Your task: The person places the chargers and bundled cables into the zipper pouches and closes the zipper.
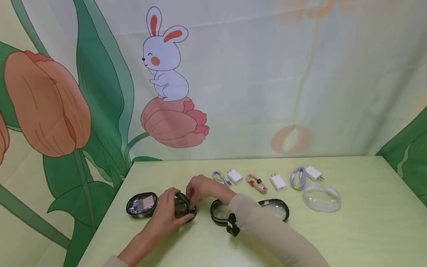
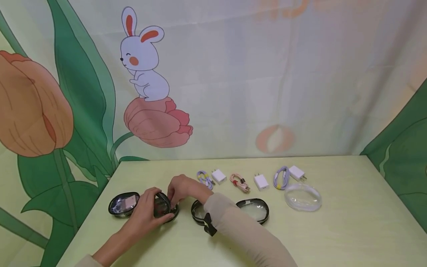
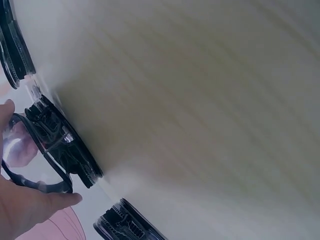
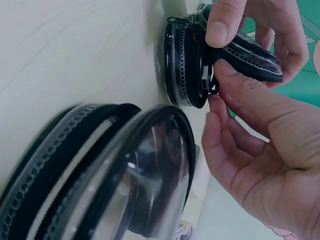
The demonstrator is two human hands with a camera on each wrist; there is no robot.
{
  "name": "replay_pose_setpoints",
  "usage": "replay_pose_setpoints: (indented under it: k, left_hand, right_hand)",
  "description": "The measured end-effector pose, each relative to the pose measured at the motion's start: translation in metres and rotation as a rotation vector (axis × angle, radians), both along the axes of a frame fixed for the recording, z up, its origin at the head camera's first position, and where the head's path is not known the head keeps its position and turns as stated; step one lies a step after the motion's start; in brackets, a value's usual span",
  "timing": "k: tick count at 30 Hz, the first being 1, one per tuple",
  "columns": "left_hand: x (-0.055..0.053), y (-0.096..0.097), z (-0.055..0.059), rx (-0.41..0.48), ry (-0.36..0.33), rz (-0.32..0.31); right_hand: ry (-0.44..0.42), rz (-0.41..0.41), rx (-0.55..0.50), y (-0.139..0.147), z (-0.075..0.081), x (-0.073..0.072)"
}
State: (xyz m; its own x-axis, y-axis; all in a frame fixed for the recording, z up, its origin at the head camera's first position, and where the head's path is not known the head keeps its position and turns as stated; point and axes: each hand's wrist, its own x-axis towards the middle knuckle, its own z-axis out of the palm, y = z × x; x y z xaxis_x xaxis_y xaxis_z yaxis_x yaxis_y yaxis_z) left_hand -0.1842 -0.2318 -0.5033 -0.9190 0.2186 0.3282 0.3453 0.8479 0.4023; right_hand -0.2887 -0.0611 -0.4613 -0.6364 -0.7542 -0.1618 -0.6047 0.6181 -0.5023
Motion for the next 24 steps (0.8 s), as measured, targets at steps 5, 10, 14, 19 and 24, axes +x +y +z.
replay_pose_setpoints:
  k: [5, 10, 14, 19, 24]
  left_hand:
    - [0.000, -0.003, -0.001, 0.024, -0.008, -0.009]
    - [0.000, -0.006, -0.002, 0.024, -0.003, -0.021]
    - [0.001, -0.008, -0.001, 0.017, 0.008, -0.019]
    - [0.003, -0.009, -0.002, 0.014, -0.010, 0.000]
    - [0.004, -0.010, -0.006, 0.014, 0.017, -0.012]
  right_hand:
    - [0.089, 0.078, 0.005, -0.005, -0.004, -0.002]
    - [0.100, 0.094, 0.010, -0.007, -0.008, -0.002]
    - [0.011, 0.028, 0.023, -0.004, -0.007, 0.001]
    - [-0.223, -0.037, -0.031, 0.001, -0.008, 0.005]
    - [-0.450, -0.117, -0.126, 0.003, -0.012, 0.007]
